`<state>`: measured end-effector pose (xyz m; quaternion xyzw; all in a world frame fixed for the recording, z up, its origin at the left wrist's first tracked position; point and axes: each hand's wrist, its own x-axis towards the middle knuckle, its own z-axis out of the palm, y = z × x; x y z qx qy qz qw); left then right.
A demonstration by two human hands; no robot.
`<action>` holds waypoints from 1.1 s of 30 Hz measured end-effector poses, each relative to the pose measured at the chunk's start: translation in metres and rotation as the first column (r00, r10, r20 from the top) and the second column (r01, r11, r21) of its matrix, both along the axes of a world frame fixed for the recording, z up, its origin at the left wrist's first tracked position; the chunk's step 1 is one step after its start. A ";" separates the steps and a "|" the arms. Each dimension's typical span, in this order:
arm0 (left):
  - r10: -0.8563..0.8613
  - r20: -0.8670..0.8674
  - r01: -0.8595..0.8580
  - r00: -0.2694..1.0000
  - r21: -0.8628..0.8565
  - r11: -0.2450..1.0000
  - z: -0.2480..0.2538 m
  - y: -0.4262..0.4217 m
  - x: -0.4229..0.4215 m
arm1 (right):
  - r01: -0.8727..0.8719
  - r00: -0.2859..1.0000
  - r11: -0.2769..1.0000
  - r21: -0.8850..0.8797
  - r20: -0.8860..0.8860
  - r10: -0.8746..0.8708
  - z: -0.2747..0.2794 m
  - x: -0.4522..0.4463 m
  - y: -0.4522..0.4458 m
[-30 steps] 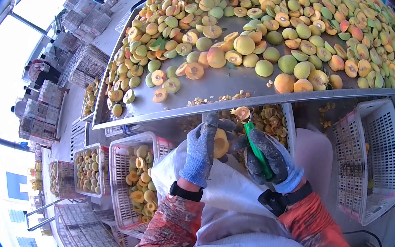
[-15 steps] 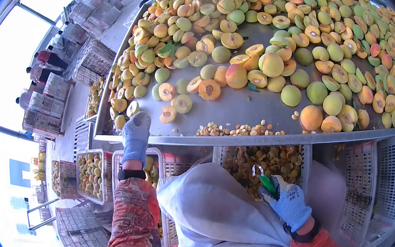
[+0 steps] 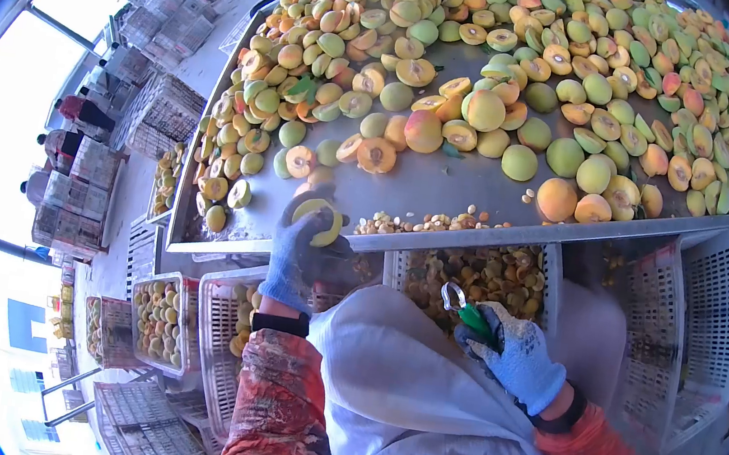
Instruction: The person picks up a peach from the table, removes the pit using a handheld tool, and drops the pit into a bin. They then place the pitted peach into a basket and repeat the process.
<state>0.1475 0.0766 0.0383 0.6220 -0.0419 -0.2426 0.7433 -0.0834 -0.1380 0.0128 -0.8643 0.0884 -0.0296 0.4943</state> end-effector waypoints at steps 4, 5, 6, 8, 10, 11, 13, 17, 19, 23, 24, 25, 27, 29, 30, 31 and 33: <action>-0.095 -0.203 0.044 0.975 -0.243 0.969 0.027 -0.008 -0.081 | -0.058 0.994 0.980 -0.192 0.075 0.074 0.040 0.005 0.015; -0.134 -0.197 0.080 0.971 -0.263 0.961 0.025 -0.008 -0.095 | -0.074 0.977 0.949 -0.308 0.168 0.131 0.043 0.006 0.020; -0.175 -0.190 0.116 0.966 -0.284 0.952 0.023 -0.009 -0.109 | -0.077 0.948 0.904 -0.420 0.251 0.197 0.046 0.006 0.023; -0.087 -0.249 0.038 0.965 -0.195 0.980 0.025 -0.011 -0.129 | -0.084 0.933 0.851 -0.518 0.260 0.250 0.055 0.001 0.028; -0.174 -0.047 0.168 0.984 -0.114 0.979 0.046 -0.012 -0.146 | -0.099 0.920 0.794 -0.600 0.249 0.303 0.062 -0.004 0.034; -0.148 -0.065 0.139 0.987 -0.126 0.982 0.055 -0.010 -0.157 | -0.106 0.913 0.786 -0.609 0.253 0.319 0.065 -0.011 0.039; -0.128 -0.073 0.122 0.989 -0.088 0.989 0.067 -0.010 -0.166 | -0.128 0.905 0.725 -0.677 0.220 0.365 0.063 -0.018 0.038; -0.066 -0.061 0.065 0.996 -0.004 0.998 0.067 -0.007 -0.178 | -0.190 0.886 0.718 -0.669 0.198 0.419 0.063 -0.030 0.043; -0.037 0.006 0.037 0.999 0.027 0.999 0.066 -0.006 -0.185 | -0.215 0.874 0.675 -0.706 0.168 0.455 0.064 -0.035 0.045; 0.001 -0.034 -0.001 0.999 -0.005 1.000 0.068 -0.003 -0.193 | -0.288 0.906 0.767 -0.573 0.095 0.412 0.073 -0.038 0.049; 0.019 0.075 -0.017 0.997 -0.036 0.999 0.061 -0.004 -0.193 | -0.293 0.886 0.761 -0.579 0.134 0.444 0.072 -0.039 0.052; 0.063 0.031 -0.061 0.998 -0.074 0.995 0.060 -0.007 -0.197 | -0.259 0.901 0.831 -0.493 0.187 0.392 0.069 -0.042 0.054; 0.083 0.266 -0.090 0.960 0.015 0.996 0.051 -0.004 -0.197 | -0.259 0.895 0.880 -0.398 0.242 0.374 0.075 -0.044 0.067; 0.142 0.444 -0.176 0.885 0.035 0.984 0.048 -0.007 -0.199 | -0.093 0.936 0.830 0.550 -0.237 0.262 0.088 -0.049 0.078; 0.091 0.414 -0.174 0.906 0.169 0.970 0.053 -0.006 -0.202 | -0.118 0.930 0.826 0.551 -0.230 0.286 0.086 -0.049 0.078; 0.045 0.369 -0.165 0.928 0.301 0.939 0.056 -0.005 -0.204 | -0.073 0.905 0.750 0.658 -0.272 0.326 0.083 -0.048 0.075; 0.052 0.347 -0.166 0.936 0.309 0.936 0.044 -0.004 -0.199 | -0.043 0.833 0.672 0.740 -0.344 0.433 0.087 -0.042 0.064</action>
